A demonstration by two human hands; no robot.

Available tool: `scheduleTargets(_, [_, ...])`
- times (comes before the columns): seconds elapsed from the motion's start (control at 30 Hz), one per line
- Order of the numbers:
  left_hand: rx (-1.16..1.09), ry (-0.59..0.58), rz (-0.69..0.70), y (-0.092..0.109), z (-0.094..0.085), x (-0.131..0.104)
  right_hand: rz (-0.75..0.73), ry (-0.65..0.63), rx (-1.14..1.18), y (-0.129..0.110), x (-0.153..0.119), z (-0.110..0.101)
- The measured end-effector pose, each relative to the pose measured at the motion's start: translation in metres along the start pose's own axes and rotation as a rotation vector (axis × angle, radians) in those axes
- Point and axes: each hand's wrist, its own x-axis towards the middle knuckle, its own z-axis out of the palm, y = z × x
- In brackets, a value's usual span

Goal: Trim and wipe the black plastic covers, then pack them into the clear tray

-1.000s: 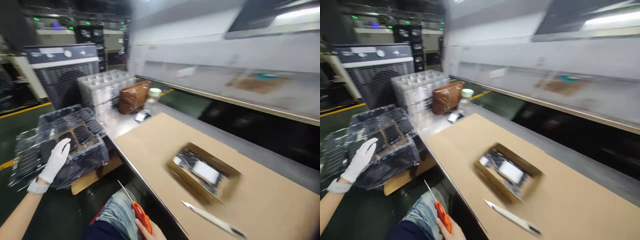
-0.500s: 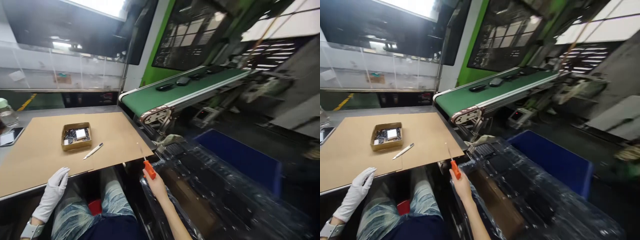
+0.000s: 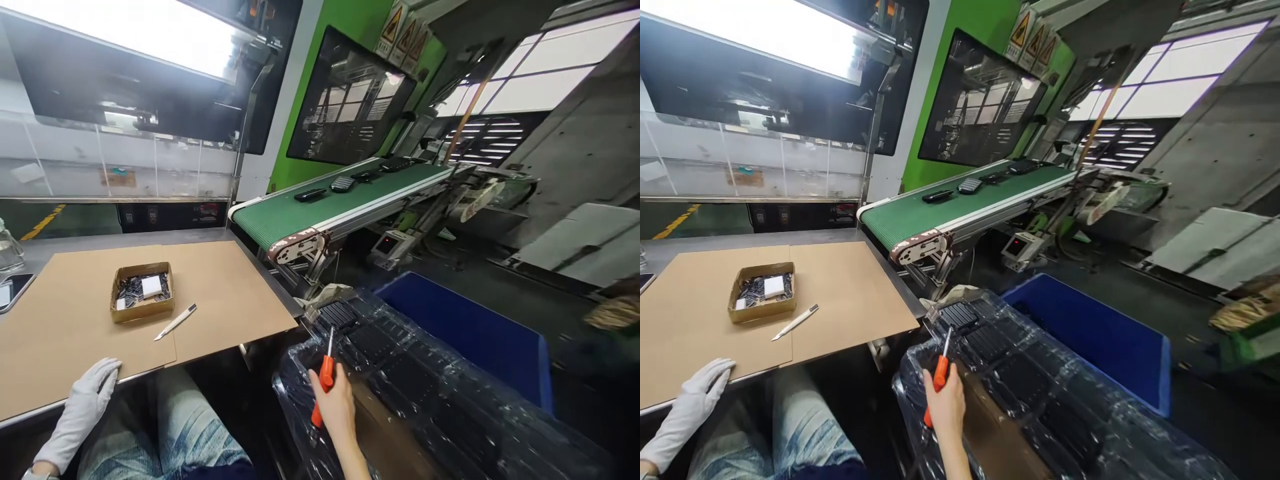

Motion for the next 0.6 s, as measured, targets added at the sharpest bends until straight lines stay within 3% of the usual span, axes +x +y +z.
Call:
scheduleTargets(0.13, [-0.002, -0.009, -0.063, -0.001, 0.002, 0.007, -0.19, 0.19, 0.271, -0.044, 0.03, 0.002])
scheduleTargets(0.27, [-0.005, -0.05, -0.131, 0.005, 0.005, 0.023, -0.34, 0.165, 0.538, -0.105, 0.085, 0.022])
scheduleTargets(0.43, [0.065, -0.017, -0.083, 0.007, 0.016, 0.029, -0.434, 0.02, 0.625, -0.179, 0.197, 0.053])
scheduleTargets(0.6, [0.1, 0.05, 0.039, -0.006, 0.029, 0.01, -0.321, -0.003, 0.564, -0.231, 0.325, 0.082])
